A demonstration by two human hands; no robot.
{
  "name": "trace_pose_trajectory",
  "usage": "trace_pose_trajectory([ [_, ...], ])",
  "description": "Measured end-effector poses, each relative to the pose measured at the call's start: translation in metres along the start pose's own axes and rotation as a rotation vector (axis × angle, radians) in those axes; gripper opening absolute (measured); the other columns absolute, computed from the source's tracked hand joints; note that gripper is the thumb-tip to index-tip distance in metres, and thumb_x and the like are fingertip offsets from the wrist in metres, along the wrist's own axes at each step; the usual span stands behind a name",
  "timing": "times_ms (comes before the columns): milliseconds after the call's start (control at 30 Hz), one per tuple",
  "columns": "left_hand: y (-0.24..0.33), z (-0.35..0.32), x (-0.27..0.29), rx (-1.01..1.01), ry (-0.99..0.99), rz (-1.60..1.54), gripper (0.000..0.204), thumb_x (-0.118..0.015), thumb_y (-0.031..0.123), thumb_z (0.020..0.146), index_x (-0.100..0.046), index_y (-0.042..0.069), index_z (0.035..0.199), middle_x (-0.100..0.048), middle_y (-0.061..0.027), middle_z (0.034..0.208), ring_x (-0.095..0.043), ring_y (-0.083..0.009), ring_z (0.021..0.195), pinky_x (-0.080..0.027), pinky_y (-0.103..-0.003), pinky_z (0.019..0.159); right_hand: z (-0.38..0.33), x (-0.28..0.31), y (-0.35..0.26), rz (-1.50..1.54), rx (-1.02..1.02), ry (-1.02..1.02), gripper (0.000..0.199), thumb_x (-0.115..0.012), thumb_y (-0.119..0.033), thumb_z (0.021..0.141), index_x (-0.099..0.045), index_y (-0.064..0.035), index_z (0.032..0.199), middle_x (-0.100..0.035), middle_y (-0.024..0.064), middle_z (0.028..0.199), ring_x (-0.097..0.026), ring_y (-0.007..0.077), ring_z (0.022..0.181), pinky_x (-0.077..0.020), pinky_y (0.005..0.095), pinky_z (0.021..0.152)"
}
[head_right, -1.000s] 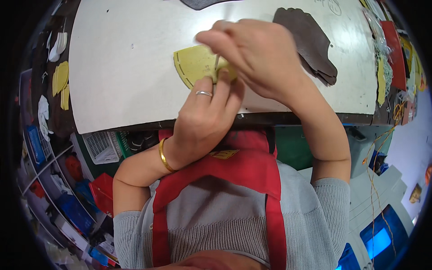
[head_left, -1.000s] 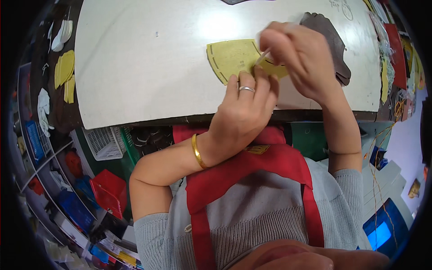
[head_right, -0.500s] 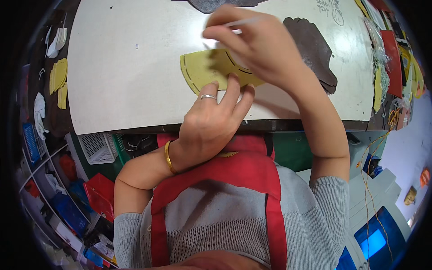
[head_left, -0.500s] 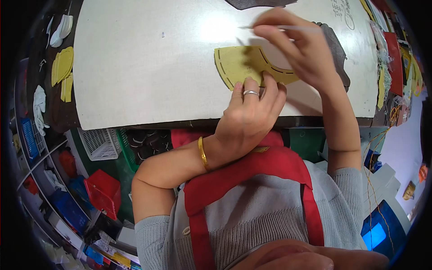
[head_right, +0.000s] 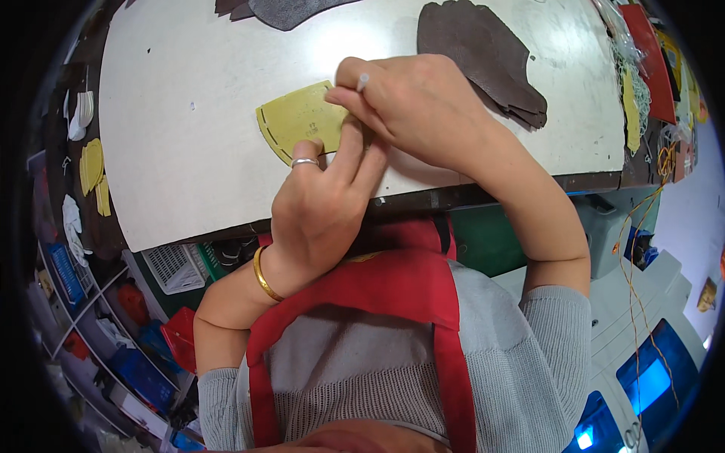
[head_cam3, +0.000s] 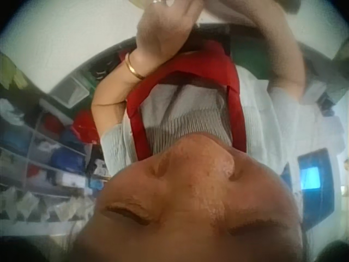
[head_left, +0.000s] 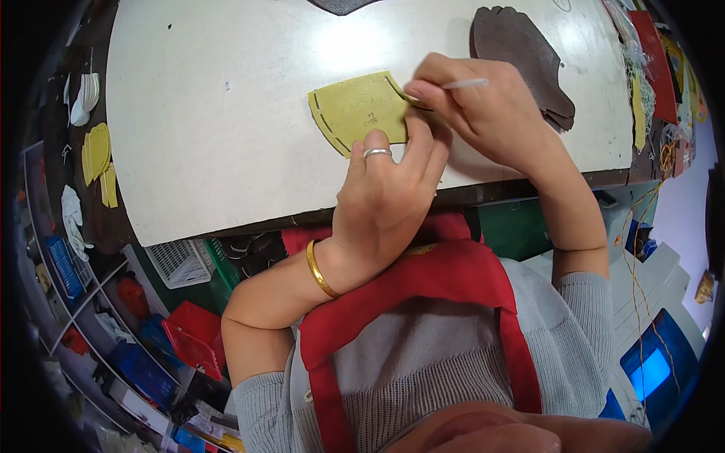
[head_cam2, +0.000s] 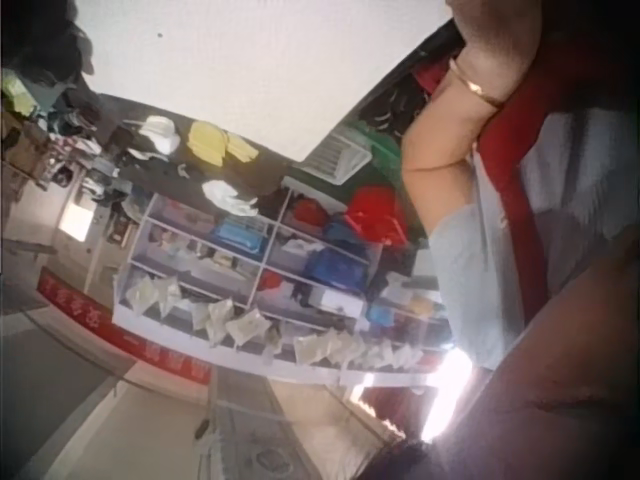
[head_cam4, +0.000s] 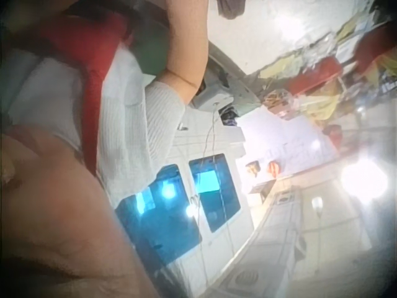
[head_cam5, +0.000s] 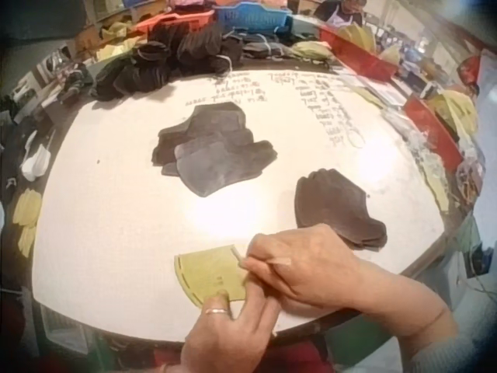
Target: The person unfastens a bundle of shoe components, marks guidelines onto each piece using a stencil and a marking pen, and then gathers and secures the stack with a plastic tie.
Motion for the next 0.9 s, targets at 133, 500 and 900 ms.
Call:
trace_pose_trajectory([
  [133, -0.001, 0.001, 0.002, -0.002, 0.008, 0.067, 0.029, -0.061, 0.017, 0.085, -0.066, 0.015, 0.114, -0.063, -0.0025, 0.115, -0.051, -0.0186, 0.072, -0.051, -0.027, 0.067, -0.032, 0.021, 0.014, -0.079, 0.014, 0.092, 0.021, -0.064, -0.026, 0.099, -0.061, -0.0087, 0.088, -0.063, 0.0106, 0.068, -0.065, 0.0304, 0.063, -0.0485, 0.0409, 0.056],
  [500, -0.014, 0.012, 0.007, -0.019, 0.066, 0.101, 0.029, -0.067, 0.015, 0.082, -0.07, 0.018, 0.111, -0.066, 0.0028, 0.101, -0.058, -0.0166, 0.073, -0.048, -0.026, 0.053, -0.014, 0.019, 0.009, 0.127, -0.249, 0.039, 0.026, -0.061, -0.027, 0.099, -0.067, -0.0022, 0.097, -0.068, 0.0148, 0.078, -0.067, 0.0367, 0.073, -0.0518, 0.0442, 0.067],
  [900, -0.101, 0.088, -0.017, 0.06, 0.171, -0.037, 0.033, -0.074, 0.013, 0.082, -0.064, 0.006, 0.113, -0.065, -0.0111, 0.1, -0.061, -0.0303, 0.098, -0.053, -0.038, 0.08, -0.097, 0.088, 0.1, 0.075, -0.62, 0.273, 0.022, -0.064, -0.016, 0.099, -0.074, 0.0004, 0.11, -0.076, 0.0061, 0.093, -0.067, 0.0099, 0.084, -0.0525, 0.0267, 0.075],
])
Point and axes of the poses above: each hand's wrist, its own z-axis towards the middle knuckle, its own x-axis out of the back of the hand, y = z × x, the point moved 4 cm from there along z, towards the middle knuckle
